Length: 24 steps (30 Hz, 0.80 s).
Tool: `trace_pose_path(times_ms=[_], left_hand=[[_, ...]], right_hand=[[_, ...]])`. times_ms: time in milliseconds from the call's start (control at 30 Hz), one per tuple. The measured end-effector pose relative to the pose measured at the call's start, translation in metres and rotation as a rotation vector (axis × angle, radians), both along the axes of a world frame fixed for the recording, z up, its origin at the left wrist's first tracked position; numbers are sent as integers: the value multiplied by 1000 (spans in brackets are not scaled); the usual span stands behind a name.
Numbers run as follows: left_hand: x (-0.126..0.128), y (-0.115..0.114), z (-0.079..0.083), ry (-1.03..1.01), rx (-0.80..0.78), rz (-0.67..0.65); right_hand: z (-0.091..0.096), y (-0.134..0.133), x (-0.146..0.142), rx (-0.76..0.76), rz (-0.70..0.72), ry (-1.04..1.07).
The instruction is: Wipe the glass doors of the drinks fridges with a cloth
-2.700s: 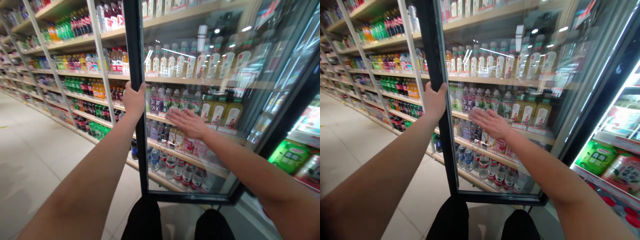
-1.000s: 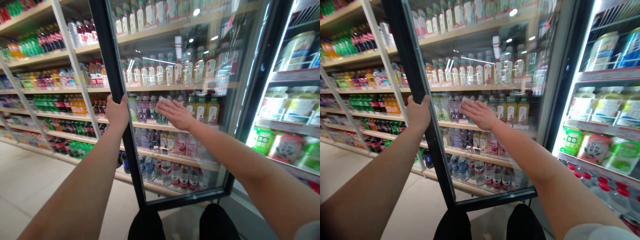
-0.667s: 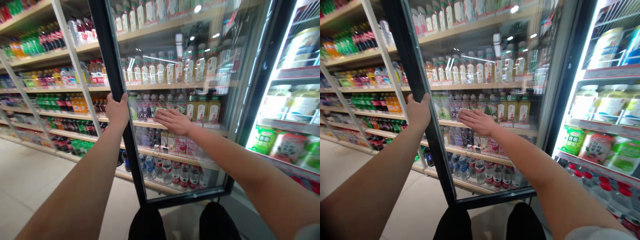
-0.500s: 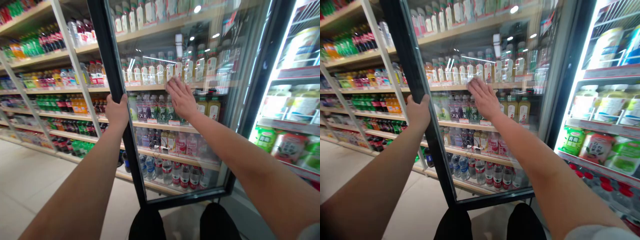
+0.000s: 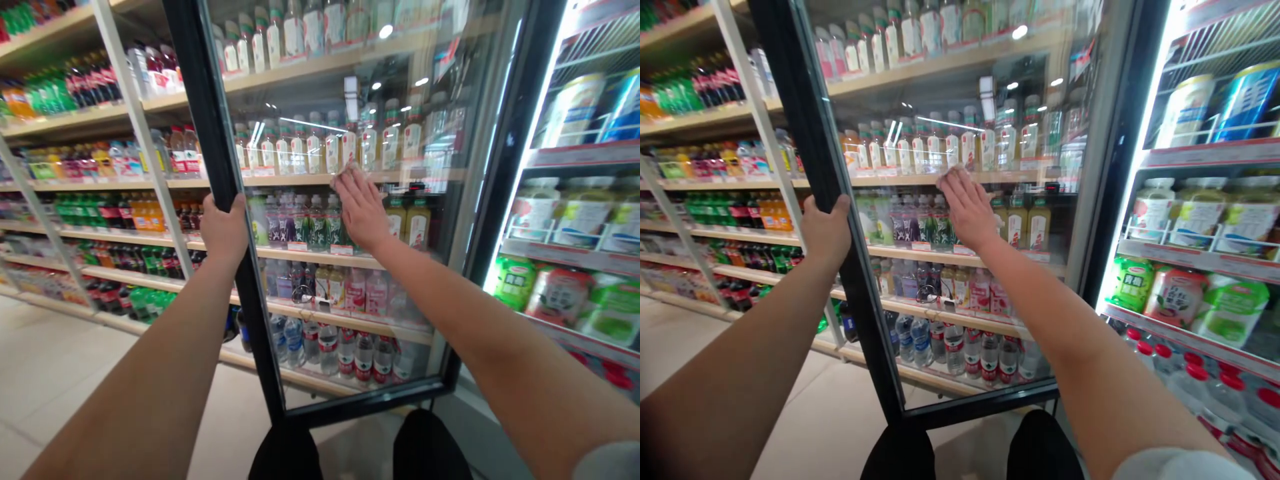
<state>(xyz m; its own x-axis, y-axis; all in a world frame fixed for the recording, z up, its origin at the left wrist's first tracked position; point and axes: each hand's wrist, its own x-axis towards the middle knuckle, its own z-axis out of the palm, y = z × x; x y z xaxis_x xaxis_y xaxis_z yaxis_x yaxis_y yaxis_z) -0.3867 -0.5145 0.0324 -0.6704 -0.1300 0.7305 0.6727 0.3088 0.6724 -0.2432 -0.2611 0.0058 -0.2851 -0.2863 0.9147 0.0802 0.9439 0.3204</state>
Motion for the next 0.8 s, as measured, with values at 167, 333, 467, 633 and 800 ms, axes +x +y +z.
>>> trace_pose_path(times_ms=[167, 333, 467, 633, 800], left_hand=[[0, 4, 2, -3, 24, 114], [1, 2, 2, -2, 7, 124], [2, 1, 3, 4, 2, 122], [1, 2, 4, -2, 10, 125], [-4, 2, 2, 14, 18, 131]], right_hand=[[-33, -3, 3, 233, 16, -277], [13, 11, 4, -86, -64, 10], [-19, 9, 4, 26, -40, -20], [-29, 7, 5, 291, 14, -214], [7, 10, 0, -92, -50, 86]])
